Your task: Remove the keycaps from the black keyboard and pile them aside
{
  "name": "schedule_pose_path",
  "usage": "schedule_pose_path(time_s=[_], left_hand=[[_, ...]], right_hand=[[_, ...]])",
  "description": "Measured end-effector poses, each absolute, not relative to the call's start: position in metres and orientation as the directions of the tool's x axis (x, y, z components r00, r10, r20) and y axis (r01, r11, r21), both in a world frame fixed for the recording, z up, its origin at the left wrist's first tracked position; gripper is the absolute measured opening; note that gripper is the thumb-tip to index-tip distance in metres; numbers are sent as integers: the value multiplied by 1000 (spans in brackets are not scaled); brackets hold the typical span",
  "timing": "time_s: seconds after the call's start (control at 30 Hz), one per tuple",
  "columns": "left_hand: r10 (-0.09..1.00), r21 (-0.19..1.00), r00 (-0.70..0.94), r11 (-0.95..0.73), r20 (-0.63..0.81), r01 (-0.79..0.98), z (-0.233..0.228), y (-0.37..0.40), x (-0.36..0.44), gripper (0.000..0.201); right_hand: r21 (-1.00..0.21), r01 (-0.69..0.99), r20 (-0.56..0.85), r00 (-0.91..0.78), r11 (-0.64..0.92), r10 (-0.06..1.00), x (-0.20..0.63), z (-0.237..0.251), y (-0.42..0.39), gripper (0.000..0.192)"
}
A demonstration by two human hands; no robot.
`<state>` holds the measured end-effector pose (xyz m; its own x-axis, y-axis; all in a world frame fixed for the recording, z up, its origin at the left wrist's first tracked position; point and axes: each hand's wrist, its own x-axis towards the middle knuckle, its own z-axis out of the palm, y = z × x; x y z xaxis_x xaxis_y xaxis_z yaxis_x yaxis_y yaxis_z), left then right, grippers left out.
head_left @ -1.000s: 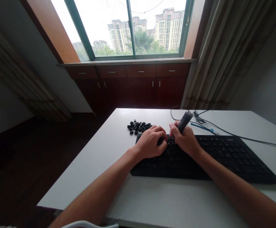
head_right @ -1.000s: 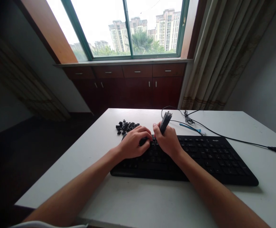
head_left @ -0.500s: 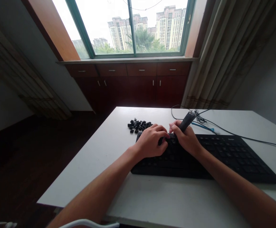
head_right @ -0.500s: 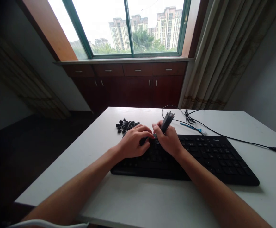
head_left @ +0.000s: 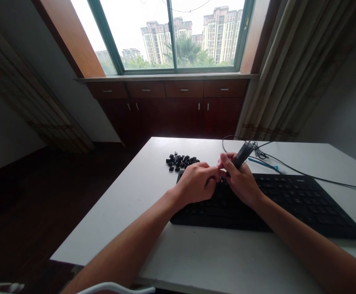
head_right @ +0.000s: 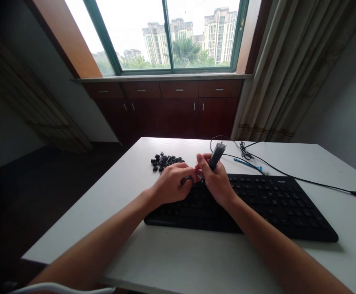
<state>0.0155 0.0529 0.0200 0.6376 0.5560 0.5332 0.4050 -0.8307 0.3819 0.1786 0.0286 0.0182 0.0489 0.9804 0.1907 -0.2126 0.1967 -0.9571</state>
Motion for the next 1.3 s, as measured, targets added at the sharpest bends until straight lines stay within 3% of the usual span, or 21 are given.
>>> schedule_pose_path(time_s=[0.2, 0.33, 0.47, 0.57, 0.77, 1.03, 1.3], left_hand=[[551, 365, 646, -835, 529, 413, 21, 54, 14, 26], [552, 375, 654, -833, 518, 406, 24, 53, 13, 24], [549, 401, 644, -834, 533, 379, 26, 52, 15, 23], [540, 396, 643, -840, 543, 371, 25, 53, 16, 29], [529, 380, 646, -848, 550, 371, 19, 59, 13, 14], [513, 520, 696, -822, 502, 231, 25, 58, 12, 12], [492, 500, 728, -833, 477, 235, 26, 59, 11, 14]], right_hand=[[-942, -300, 124, 98, 148, 987, 183, 26, 32, 38], [-968, -126, 203, 119, 218, 972, 191, 27, 35, 32], [-948, 82, 315, 116, 307, 942, 195, 29, 34, 40], [-933, 169, 339, 110, 319, 934, 194, 29, 32, 49], [-887, 322, 360, 34, 331, 932, 195, 27, 29, 56], [-960, 210, 163, -127, 187, 978, 204, 34, 31, 60], [-978, 153, 120, -136, 140, 983, 204, 35, 32, 56]])
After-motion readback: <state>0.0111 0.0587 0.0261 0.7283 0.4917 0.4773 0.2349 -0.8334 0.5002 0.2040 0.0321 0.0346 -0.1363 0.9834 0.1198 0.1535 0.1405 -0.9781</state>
